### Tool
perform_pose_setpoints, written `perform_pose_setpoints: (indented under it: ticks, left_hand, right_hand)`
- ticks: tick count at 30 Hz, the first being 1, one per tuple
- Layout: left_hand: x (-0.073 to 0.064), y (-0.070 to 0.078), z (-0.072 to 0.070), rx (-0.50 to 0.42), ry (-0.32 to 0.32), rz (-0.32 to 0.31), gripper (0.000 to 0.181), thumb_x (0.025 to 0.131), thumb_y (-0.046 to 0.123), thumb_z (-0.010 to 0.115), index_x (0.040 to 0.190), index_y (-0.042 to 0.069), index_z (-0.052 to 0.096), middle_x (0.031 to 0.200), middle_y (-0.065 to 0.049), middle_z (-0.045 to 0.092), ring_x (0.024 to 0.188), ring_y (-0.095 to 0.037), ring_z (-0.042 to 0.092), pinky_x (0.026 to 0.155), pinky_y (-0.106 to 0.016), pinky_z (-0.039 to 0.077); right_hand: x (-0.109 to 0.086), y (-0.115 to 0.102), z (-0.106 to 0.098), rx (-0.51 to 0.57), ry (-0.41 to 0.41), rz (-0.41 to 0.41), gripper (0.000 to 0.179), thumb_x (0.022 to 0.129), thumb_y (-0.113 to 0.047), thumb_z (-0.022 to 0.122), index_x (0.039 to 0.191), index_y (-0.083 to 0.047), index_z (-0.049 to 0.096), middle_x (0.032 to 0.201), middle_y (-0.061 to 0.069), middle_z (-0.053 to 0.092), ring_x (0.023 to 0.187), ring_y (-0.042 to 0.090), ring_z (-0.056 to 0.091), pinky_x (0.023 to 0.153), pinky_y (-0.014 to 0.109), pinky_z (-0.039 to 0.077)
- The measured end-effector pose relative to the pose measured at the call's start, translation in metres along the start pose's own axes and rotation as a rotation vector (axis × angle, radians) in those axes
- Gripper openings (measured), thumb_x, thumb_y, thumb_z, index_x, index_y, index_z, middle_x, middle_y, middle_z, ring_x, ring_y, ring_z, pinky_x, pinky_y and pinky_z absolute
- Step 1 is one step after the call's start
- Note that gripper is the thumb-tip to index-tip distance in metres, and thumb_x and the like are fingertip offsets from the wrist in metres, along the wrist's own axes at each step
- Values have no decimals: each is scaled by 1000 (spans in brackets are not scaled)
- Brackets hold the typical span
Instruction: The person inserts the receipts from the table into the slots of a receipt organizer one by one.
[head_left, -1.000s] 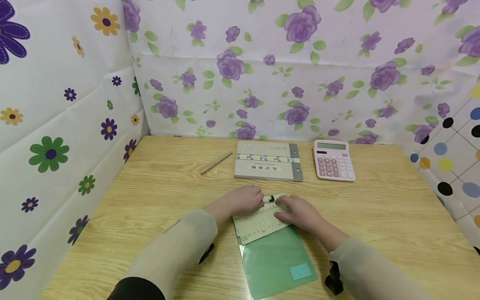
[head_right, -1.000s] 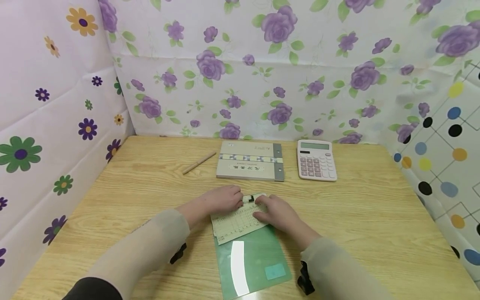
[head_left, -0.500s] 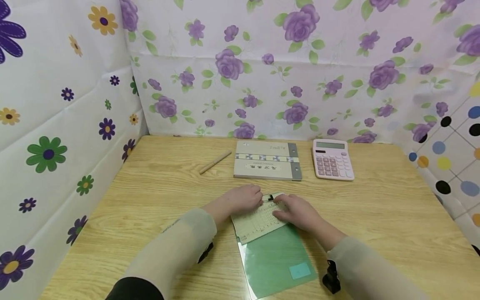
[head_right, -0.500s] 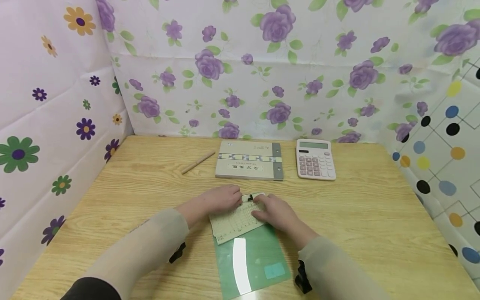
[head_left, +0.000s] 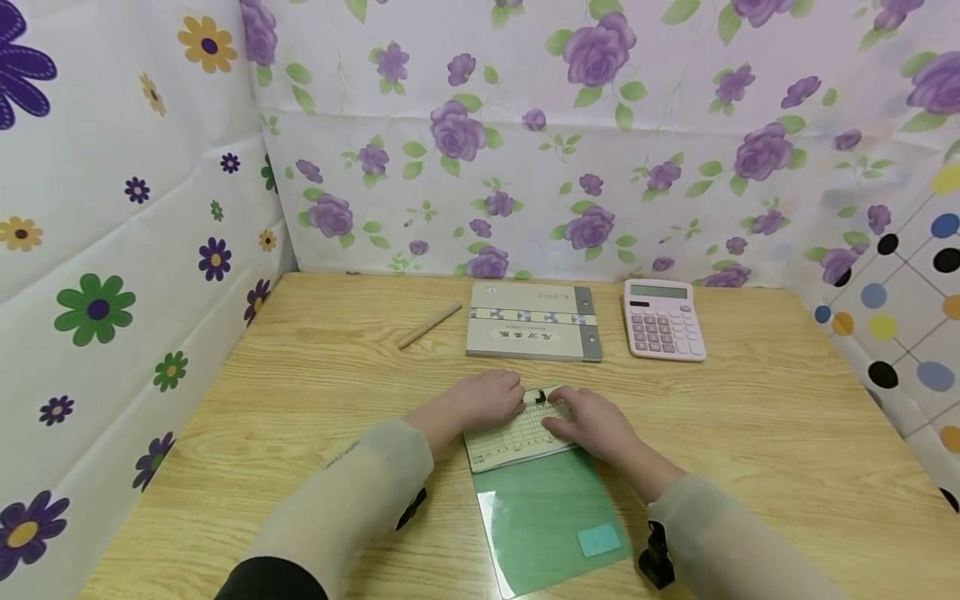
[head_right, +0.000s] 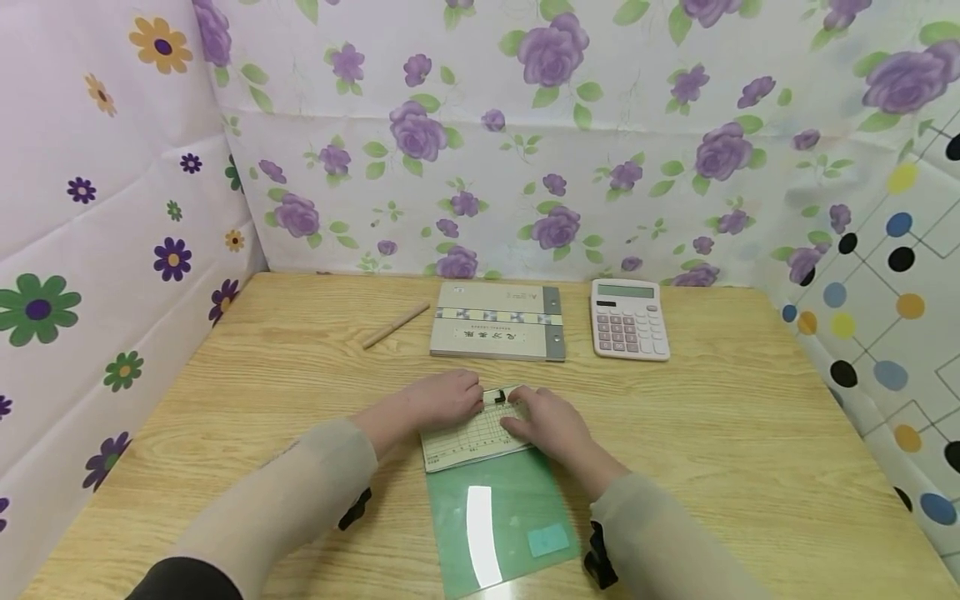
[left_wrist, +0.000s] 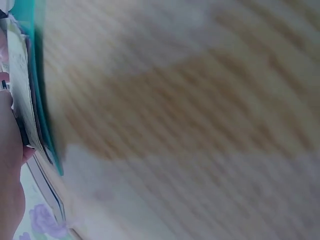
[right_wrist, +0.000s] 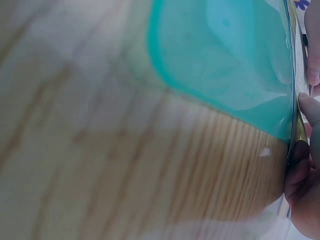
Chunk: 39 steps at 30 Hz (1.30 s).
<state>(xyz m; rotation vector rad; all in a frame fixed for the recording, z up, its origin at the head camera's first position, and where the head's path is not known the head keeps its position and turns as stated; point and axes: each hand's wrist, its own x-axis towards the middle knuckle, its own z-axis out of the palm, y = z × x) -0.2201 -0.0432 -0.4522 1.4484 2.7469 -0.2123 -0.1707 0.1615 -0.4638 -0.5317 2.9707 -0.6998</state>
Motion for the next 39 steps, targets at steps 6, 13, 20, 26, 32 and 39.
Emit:
perform_pose_setpoints:
  ticks: [6,13,20,26,32,39]
  left_hand:
    - [-1,0,0,30,26,30,31,101,32,39,104,7,59,95,-2,51,87,-15,52,84,-28,46]
    - [-1,0,6,80,91,78,30,101,32,40,106,8,57,100,-3,52,93,-15,52,88,-28,45]
    - [-8,1,7,24,104,54,35,100,37,42,119,11,54,108,-3,52,100,-16,52,91,-30,43]
    - [-25,-7,2,-50,82,-17,45,97,39,47,131,10,49,119,-5,53,113,-19,49,103,-33,35]
    - [-46,-24,6,-110,115,-66,41,98,36,45,129,10,52,124,-5,55,118,-21,49,105,-35,34]
    - [-74,-43,6,-222,162,-234,47,98,34,47,135,5,47,130,-9,52,121,-25,47,105,-38,34]
  right_hand:
    - [-1,-1,-3,-60,-5,5,36,84,-42,67,109,-17,62,91,5,65,76,19,59,64,39,49]
    - [-11,8,-11,-111,-58,32,45,83,-48,66,120,-22,62,92,1,62,68,14,53,57,35,46]
    - [-24,17,-11,-115,-72,70,52,80,-56,65,122,-26,61,80,-1,43,57,14,40,46,29,32]
    - [-31,21,-13,-116,-62,71,52,79,-59,64,118,-25,62,81,-3,42,58,13,41,46,28,33]
    - [-35,25,-13,-109,-68,76,52,78,-60,64,115,-23,61,82,-3,43,60,13,41,48,28,33]
    - [-38,27,-9,-97,-91,103,53,78,-62,62,115,-25,59,87,-2,46,64,14,43,52,29,35]
